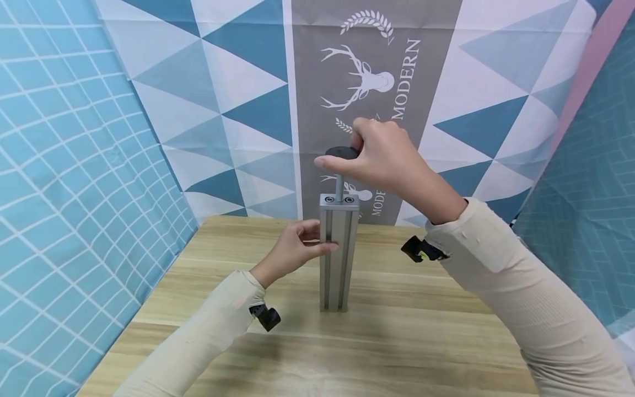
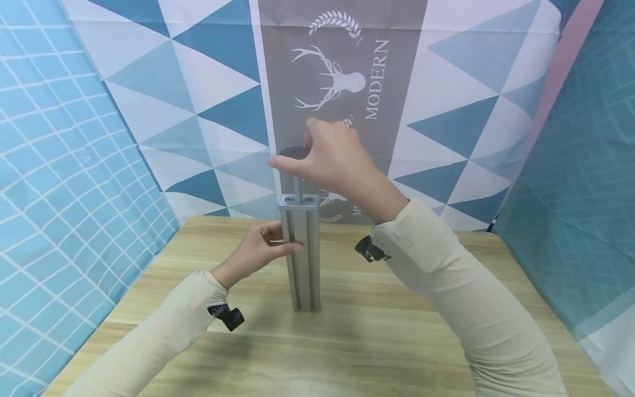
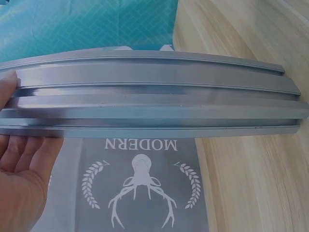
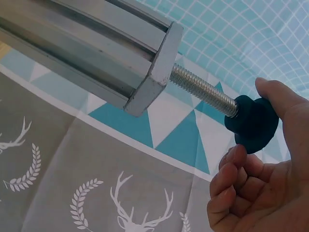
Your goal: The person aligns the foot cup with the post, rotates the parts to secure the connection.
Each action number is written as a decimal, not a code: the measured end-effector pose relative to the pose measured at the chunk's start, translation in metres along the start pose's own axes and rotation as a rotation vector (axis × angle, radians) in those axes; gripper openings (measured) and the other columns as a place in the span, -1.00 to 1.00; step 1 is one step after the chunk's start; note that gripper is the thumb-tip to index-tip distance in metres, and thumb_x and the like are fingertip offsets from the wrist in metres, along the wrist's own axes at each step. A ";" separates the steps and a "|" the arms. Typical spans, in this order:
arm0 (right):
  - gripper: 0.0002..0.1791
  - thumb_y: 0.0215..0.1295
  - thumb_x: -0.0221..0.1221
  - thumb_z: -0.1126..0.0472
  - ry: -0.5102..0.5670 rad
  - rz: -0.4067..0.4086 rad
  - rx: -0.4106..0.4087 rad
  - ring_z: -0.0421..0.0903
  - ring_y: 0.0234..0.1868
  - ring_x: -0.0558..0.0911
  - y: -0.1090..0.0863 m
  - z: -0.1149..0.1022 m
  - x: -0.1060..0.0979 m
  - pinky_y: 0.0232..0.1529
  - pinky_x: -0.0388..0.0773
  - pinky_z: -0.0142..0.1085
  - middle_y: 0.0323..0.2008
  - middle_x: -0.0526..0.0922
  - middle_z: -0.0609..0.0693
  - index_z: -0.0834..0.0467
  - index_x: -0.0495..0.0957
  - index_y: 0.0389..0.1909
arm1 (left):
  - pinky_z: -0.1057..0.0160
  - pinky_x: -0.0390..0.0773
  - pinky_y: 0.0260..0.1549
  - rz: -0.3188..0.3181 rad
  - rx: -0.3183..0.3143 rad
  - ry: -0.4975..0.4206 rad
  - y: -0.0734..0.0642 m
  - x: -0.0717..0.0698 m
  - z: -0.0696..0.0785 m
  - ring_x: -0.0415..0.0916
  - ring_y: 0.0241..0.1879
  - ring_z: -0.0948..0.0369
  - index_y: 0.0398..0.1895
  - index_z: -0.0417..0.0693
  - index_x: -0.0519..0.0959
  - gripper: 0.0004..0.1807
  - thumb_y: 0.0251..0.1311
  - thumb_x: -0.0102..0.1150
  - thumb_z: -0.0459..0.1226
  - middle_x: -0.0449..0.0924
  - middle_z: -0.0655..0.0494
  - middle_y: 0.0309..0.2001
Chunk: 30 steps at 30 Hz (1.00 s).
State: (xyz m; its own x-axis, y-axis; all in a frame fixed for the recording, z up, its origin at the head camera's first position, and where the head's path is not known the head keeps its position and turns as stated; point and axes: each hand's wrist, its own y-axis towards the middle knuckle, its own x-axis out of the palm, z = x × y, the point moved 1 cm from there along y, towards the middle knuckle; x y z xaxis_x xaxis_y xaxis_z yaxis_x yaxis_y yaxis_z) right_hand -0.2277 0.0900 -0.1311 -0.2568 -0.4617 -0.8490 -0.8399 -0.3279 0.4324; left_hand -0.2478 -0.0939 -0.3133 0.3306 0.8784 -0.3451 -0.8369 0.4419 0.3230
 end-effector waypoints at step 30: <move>-0.55 0.24 0.27 0.00 0.129 -0.178 -0.197 -0.06 -0.18 0.61 0.005 0.009 -0.016 -0.11 0.48 -0.15 -0.13 0.67 0.07 0.19 0.59 0.04 | 0.21 0.60 -0.16 0.009 0.012 0.010 0.000 0.001 -0.001 0.65 -0.11 0.18 -0.15 -0.11 0.63 -0.73 0.07 0.39 -0.27 0.68 0.03 -0.18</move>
State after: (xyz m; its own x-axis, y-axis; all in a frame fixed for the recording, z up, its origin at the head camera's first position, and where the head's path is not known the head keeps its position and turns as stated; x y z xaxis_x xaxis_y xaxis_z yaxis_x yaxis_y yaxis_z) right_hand -0.2322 0.1033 -0.1180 -0.0403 -0.4796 -0.8765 -0.7538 -0.5612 0.3417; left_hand -0.2477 -0.0929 -0.3142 0.3185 0.8805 -0.3511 -0.8345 0.4362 0.3368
